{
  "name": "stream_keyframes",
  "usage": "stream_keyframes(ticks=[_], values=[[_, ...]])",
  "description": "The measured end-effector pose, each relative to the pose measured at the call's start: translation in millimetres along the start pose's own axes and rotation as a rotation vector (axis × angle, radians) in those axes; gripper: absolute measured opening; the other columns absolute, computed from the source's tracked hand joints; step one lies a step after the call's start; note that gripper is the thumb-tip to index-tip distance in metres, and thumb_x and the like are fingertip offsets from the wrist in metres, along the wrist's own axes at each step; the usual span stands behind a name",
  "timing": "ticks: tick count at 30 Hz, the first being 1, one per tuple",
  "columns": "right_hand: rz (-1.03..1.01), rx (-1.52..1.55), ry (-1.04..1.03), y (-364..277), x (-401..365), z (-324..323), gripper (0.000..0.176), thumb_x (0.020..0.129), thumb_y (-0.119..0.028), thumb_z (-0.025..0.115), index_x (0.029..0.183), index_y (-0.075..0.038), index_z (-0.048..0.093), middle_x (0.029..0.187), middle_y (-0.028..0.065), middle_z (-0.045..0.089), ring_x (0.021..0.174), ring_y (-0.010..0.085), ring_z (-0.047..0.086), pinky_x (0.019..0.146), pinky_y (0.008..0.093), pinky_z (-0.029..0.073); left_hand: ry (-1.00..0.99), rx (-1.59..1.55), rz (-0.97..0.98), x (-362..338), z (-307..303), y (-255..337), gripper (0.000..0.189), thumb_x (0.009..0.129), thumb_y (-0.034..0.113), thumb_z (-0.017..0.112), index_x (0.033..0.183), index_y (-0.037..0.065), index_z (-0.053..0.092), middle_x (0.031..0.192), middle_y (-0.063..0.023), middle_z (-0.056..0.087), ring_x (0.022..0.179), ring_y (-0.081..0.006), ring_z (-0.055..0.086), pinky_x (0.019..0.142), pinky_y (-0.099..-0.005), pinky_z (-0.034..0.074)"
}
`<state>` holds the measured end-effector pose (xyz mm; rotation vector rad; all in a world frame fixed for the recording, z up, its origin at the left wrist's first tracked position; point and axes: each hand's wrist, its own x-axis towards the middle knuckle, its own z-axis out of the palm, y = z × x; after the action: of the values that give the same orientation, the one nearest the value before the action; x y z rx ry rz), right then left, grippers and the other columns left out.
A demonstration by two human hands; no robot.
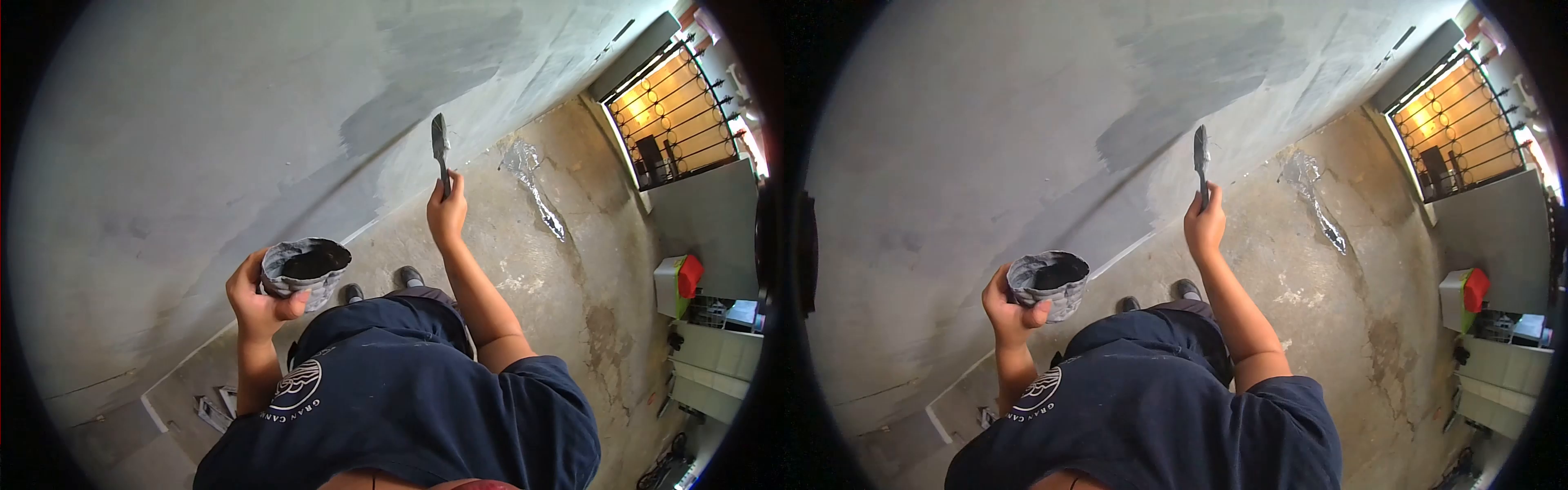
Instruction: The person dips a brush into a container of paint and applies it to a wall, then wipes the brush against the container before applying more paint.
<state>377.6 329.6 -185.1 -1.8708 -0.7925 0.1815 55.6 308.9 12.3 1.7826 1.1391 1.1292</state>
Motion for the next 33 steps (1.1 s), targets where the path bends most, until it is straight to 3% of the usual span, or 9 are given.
stream_keyframes(ticks=[9,15,17,18,19,23,26,30,33], values=[[-0.227,0.069,-0.487,-45,-86,3,0.030,0.096,-0.008,0.067,0.125,-0.009,0.062,0.073,0.0179,0.061,0.061,0.0313,0.063,0.058,0.0383,0.047,-0.096,-0.036,0.014,-2,-66,-46,0.060,0.068,0.040,0.090,0.104,-0.003,0.070,0.091,-0.0069,0.075,0.083,-0.0151,0.071,0.077,-0.0294,0.057],[-0.002,0.039,-0.089,-62,-108,29,0.027,0.101,-0.009,0.063,0.127,-0.006,0.059,0.078,0.0206,0.065,0.067,0.0333,0.068,0.062,0.0389,0.051,-0.179,-0.025,0.017,5,-97,-56,0.058,0.066,0.039,0.091,0.102,-0.001,0.070,0.089,-0.0086,0.074,0.081,-0.0188,0.073,0.076,-0.0313,0.058],[-0.085,0.073,0.020,-65,-103,44,0.025,0.102,-0.009,0.063,0.126,-0.006,0.060,0.066,0.0080,0.052,0.056,0.0139,0.046,0.052,0.0313,0.039,-0.236,0.018,0.087,8,-103,-59,0.057,0.066,0.038,0.091,0.102,0.000,0.070,0.088,-0.0102,0.073,0.080,-0.0222,0.073,0.075,-0.0324,0.058],[-0.091,0.091,-0.087,-74,-106,45,0.026,0.101,-0.009,0.063,0.127,-0.007,0.061,0.065,0.0087,0.051,0.056,0.0148,0.046,0.052,0.0314,0.039,-0.245,0.016,0.079,9,-105,-60,0.057,0.066,0.038,0.091,0.102,0.000,0.070,0.088,-0.0102,0.073,0.080,-0.0222,0.073,0.075,-0.0324,0.058],[0.000,-0.013,-0.267,-82,-112,43,0.031,0.099,-0.009,0.066,0.129,-0.011,0.060,0.075,0.0184,0.063,0.064,0.0319,0.064,0.060,0.0368,0.050,-0.258,0.028,0.131,11,-106,-60,0.056,0.066,0.039,0.091,0.102,0.000,0.070,0.088,-0.0105,0.073,0.079,-0.0232,0.074,0.074,-0.0329,0.058],[-0.051,-0.021,-0.305,-94,-152,37,0.030,0.098,-0.007,0.066,0.128,-0.007,0.060,0.075,0.0167,0.062,0.064,0.0237,0.064,0.062,0.0330,0.050,-0.245,0.025,0.191,2,-118,-62,0.057,0.065,0.039,0.091,0.102,0.001,0.071,0.090,-0.0100,0.074,0.080,-0.0232,0.074,0.074,-0.0332,0.058],[-0.025,0.082,-0.039,-88,-149,40,0.028,0.101,-0.008,0.064,0.128,-0.005,0.059,0.074,0.0156,0.064,0.063,0.0219,0.064,0.060,0.0343,0.049,-0.251,-0.020,0.126,-1,-125,-65,0.059,0.064,0.040,0.092,0.102,0.001,0.071,0.090,-0.0094,0.074,0.080,-0.0224,0.074,0.074,-0.0332,0.058],[-0.019,0.087,-0.051,-99,-131,56,0.027,0.101,-0.010,0.062,0.128,-0.005,0.059,0.068,0.0147,0.060,0.057,0.0215,0.057,0.057,0.0340,0.047,-0.305,0.000,0.154,-7,-143,-69,0.073,0.067,0.048,0.094,0.109,-0.005,0.067,0.096,-0.0075,0.074,0.089,-0.0162,0.072,0.083,-0.0304,0.058],[-0.072,-0.011,-0.195,-108,-146,50,0.027,0.101,-0.011,0.063,0.128,-0.006,0.059,0.069,0.0146,0.060,0.057,0.0215,0.056,0.058,0.0340,0.047,-0.203,-0.046,0.119,-13,-150,-63,0.058,0.064,0.039,0.092,0.102,0.000,0.071,0.091,-0.0093,0.074,0.083,-0.0202,0.073,0.076,-0.0325,0.058]])
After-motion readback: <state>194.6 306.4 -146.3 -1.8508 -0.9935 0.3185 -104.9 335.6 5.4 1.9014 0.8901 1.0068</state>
